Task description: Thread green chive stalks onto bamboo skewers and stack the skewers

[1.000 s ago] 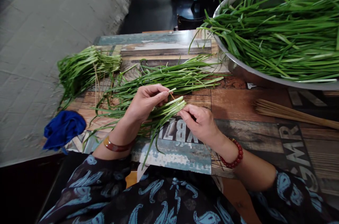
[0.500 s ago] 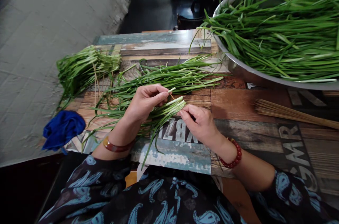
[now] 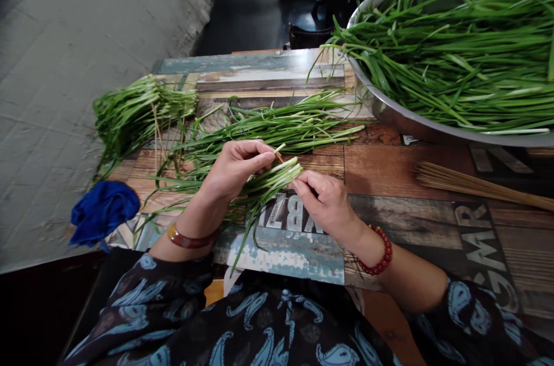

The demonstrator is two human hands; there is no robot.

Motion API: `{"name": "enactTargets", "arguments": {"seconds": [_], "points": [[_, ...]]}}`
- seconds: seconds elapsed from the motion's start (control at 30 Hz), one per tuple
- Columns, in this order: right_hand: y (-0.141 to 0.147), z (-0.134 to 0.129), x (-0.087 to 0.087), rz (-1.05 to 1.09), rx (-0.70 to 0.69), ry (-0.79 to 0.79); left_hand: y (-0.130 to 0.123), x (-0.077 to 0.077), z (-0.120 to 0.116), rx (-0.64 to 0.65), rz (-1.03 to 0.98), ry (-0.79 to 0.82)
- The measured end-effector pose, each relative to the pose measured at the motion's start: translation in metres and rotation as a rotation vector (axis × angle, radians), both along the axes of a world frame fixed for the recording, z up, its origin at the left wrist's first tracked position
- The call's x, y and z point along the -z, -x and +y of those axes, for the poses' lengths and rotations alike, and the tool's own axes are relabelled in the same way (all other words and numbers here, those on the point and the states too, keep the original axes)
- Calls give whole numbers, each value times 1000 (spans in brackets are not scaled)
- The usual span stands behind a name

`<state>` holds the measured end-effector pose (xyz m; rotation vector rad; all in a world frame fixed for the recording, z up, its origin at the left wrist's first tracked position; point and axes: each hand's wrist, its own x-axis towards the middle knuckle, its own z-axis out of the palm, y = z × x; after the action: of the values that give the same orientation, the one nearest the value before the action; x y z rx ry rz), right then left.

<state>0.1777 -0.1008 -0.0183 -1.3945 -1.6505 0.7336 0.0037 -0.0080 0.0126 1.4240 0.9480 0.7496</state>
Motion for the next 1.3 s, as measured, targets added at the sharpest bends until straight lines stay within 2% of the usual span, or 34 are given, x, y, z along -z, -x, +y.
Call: {"name": "enactTargets", "arguments": {"seconds": [0.23,0.43,0.57,0.67,0.93,1.17,1.23,1.3], "points": [[1,0,0,-6,-3,-27,1,-2,0,24,8,-11],[2,1,1,-10,-16,-56,4,-4,2,101,64,-12],[2,2,2,-8,-30,-56,6,-6,3,184,80,-84],[2,3,2,16,-37,-40,7,-7,3,191,84,-121],[3,1,4,24,-24,-49,5,-3,0,262,173,-79],[3,1,10,-34,-33,-42,2,-3,-3,297,271,-179],[2,2,12,-39,-66,-53,6,-5,0,248,285,-209],[2,1,14,-44,-90,-69,11,-3,6,92,283,-255]]}}
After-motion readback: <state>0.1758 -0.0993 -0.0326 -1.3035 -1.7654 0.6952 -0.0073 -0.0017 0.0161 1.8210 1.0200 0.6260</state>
